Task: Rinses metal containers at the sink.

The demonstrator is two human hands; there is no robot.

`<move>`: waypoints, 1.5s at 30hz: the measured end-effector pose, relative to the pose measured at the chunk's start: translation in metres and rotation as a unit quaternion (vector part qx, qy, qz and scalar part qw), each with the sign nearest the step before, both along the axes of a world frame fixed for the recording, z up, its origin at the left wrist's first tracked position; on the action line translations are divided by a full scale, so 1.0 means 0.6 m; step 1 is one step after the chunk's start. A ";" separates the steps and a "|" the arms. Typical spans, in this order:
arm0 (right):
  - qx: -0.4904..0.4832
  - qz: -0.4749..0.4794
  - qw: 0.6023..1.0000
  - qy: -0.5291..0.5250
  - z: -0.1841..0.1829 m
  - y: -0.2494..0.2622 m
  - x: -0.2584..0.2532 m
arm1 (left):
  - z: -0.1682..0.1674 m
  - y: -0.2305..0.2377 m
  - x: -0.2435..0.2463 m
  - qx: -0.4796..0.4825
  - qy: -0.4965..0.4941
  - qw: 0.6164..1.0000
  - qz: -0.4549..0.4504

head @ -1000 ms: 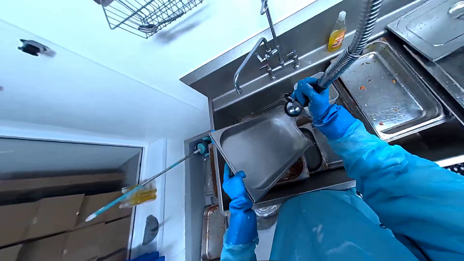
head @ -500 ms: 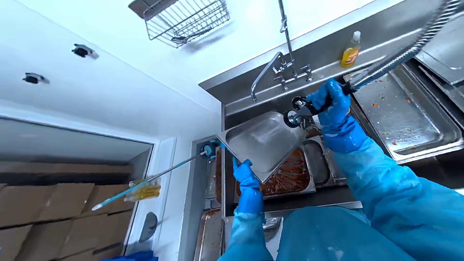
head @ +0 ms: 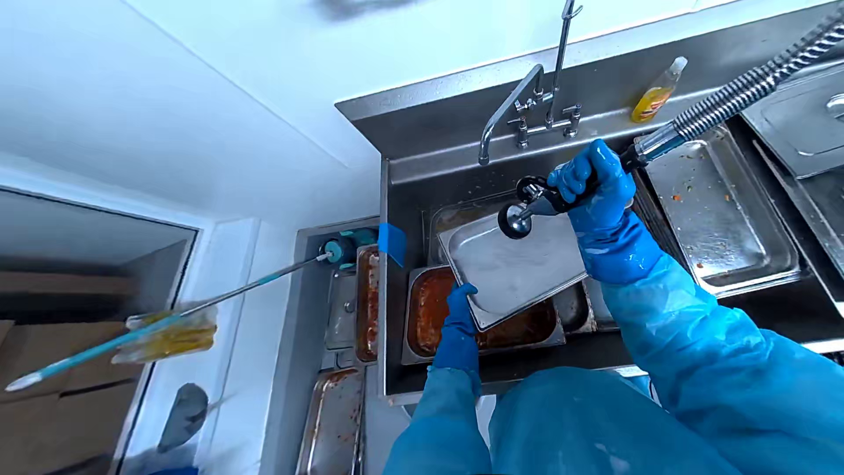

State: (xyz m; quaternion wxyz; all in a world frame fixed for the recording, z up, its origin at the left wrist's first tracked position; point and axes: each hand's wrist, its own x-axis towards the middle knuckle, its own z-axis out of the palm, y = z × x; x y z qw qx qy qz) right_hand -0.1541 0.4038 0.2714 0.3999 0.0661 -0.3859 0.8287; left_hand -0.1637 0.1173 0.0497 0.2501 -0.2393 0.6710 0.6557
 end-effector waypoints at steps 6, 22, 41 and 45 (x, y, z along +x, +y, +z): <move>0.011 -0.026 1.000 -0.012 -0.009 -0.012 -0.012 | -0.014 0.002 -0.032 -0.051 0.027 0.996 -0.069; 0.043 -0.091 0.992 0.081 0.116 0.008 -0.036 | 0.229 -0.035 -0.155 -0.256 0.292 0.920 -0.061; -0.013 -0.030 0.988 0.151 0.160 0.000 0.040 | 0.272 0.061 -0.160 -0.474 0.282 0.830 -0.084; -0.029 0.015 0.993 0.112 0.121 -0.024 0.082 | 0.278 0.082 -0.141 -0.484 0.269 0.829 -0.077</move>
